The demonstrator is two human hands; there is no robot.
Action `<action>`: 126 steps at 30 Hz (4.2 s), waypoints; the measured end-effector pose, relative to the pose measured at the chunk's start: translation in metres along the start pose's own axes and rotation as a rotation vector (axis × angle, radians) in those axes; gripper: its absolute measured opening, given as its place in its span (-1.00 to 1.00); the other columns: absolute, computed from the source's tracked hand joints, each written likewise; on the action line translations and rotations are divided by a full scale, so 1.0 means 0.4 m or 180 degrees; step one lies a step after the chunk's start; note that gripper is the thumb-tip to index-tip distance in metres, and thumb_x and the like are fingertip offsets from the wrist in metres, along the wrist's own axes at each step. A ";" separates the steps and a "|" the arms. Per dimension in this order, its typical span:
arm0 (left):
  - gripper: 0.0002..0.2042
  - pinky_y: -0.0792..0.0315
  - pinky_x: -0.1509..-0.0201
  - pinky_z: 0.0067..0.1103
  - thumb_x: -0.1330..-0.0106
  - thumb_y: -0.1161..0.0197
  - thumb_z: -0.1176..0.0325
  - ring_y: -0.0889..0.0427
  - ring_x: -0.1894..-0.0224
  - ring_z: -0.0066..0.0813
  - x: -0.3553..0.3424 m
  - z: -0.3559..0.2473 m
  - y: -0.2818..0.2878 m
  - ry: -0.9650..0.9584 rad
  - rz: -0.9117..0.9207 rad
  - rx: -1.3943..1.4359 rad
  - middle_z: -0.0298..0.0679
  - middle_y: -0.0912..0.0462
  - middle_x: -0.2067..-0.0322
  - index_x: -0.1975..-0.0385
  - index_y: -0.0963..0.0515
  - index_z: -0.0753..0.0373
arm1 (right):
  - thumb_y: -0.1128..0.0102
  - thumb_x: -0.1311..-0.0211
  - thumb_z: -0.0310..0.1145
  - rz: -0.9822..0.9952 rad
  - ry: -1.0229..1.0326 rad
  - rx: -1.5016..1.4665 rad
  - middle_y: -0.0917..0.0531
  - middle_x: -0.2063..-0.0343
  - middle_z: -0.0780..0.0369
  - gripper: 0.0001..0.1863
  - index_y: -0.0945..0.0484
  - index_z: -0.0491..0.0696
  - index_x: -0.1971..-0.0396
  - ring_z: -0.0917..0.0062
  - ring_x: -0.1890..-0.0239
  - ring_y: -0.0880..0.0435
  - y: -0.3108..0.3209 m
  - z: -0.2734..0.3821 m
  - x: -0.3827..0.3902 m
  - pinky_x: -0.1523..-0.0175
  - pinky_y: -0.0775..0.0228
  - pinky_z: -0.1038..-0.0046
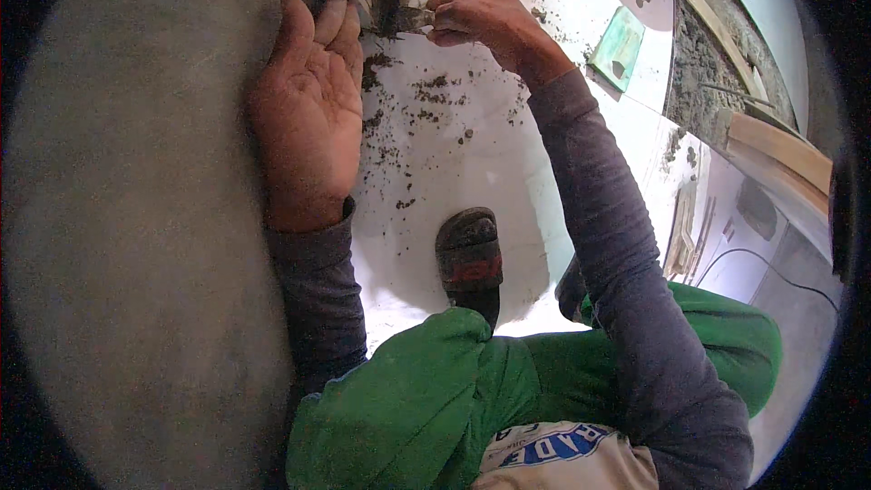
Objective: The person applies mortar to the edge of a wall and around a door frame using a small scraper. They pick up a tile, apply mortar to its back, and then press the tile onto the corner of the wall to fit it into place.
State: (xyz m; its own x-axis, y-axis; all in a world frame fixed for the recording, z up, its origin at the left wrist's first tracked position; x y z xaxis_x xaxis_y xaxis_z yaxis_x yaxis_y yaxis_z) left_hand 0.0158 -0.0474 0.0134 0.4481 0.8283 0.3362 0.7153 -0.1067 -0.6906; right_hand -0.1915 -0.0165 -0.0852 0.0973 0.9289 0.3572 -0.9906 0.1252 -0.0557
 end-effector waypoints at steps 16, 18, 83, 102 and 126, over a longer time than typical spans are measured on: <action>-0.29 0.12 -0.68 -0.28 -0.63 -0.06 0.03 -0.02 -0.62 -0.09 -0.001 0.008 0.002 0.0075 -0.0102 -0.0053 0.21 -0.09 -0.53 -0.48 -0.10 0.52 | -0.34 -0.27 -0.36 -0.0154 0.0086 0.0647 -0.76 0.19 -0.07 -0.57 -0.64 -0.46 0.04 0.30 0.10 -0.83 0.003 0.071 0.011 -0.11 -0.71 0.41; -0.29 0.14 -0.68 -0.28 -0.63 -0.05 0.03 -0.02 -0.62 -0.09 -0.004 0.006 0.008 0.0085 -0.0096 -0.0044 0.20 -0.09 -0.54 -0.49 -0.10 0.52 | -0.31 -0.30 -0.39 -0.0086 0.0295 0.0514 -0.76 0.17 -0.08 -0.59 -0.64 -0.46 0.04 0.29 0.10 -0.84 -0.009 0.102 0.023 -0.11 -0.71 0.42; -0.17 0.24 -0.68 -0.32 -0.62 -0.03 -0.03 0.09 -0.65 -0.12 0.006 -0.001 -0.020 0.0056 0.0109 -0.0274 0.16 0.02 -0.58 -0.48 0.04 0.66 | -0.32 -0.35 -0.35 -0.0551 0.0851 -0.1137 -0.74 0.09 -0.03 -0.62 -0.65 -0.41 0.07 0.23 0.05 -0.81 0.216 0.183 0.284 -0.15 -0.70 0.33; -0.16 0.42 -0.69 -0.27 -0.60 0.01 -0.05 0.33 -0.67 -0.08 0.054 0.012 -0.051 0.0096 -0.0348 -0.0571 0.16 0.20 -0.61 -0.52 0.12 0.58 | -0.28 -0.25 -0.43 -0.1050 0.0815 -0.1662 -0.68 0.03 -0.07 -0.67 -0.65 -0.42 0.12 0.09 0.00 -0.78 0.379 0.146 0.407 -0.22 -0.69 0.28; -0.33 -0.18 -0.57 -0.35 -0.56 -0.12 0.03 -0.50 -0.38 -0.28 0.259 0.518 -0.044 0.2006 0.0863 -0.2607 -0.07 -0.53 -0.34 -0.45 -0.28 0.45 | -0.19 -0.49 -0.35 0.0378 0.1782 -0.0512 -0.60 -0.13 0.10 -0.78 -0.69 -0.11 0.02 0.22 -0.08 -0.75 0.478 0.341 0.347 -0.21 -0.70 0.32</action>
State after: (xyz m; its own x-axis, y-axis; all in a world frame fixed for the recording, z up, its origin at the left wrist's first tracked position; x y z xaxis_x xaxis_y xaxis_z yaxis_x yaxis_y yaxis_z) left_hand -0.0614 0.1545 -0.0722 0.6751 0.3128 0.6681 0.5874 -0.7759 -0.2302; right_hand -0.3804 0.0889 0.0811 0.0662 0.9768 -0.2039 -0.9750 0.0198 -0.2214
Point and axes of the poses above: each hand's wrist, its own x-axis away from the middle knuckle, its own y-axis out of the back of the hand, z = x × y, the point moved 6 cm from there along -x, towards the middle knuckle
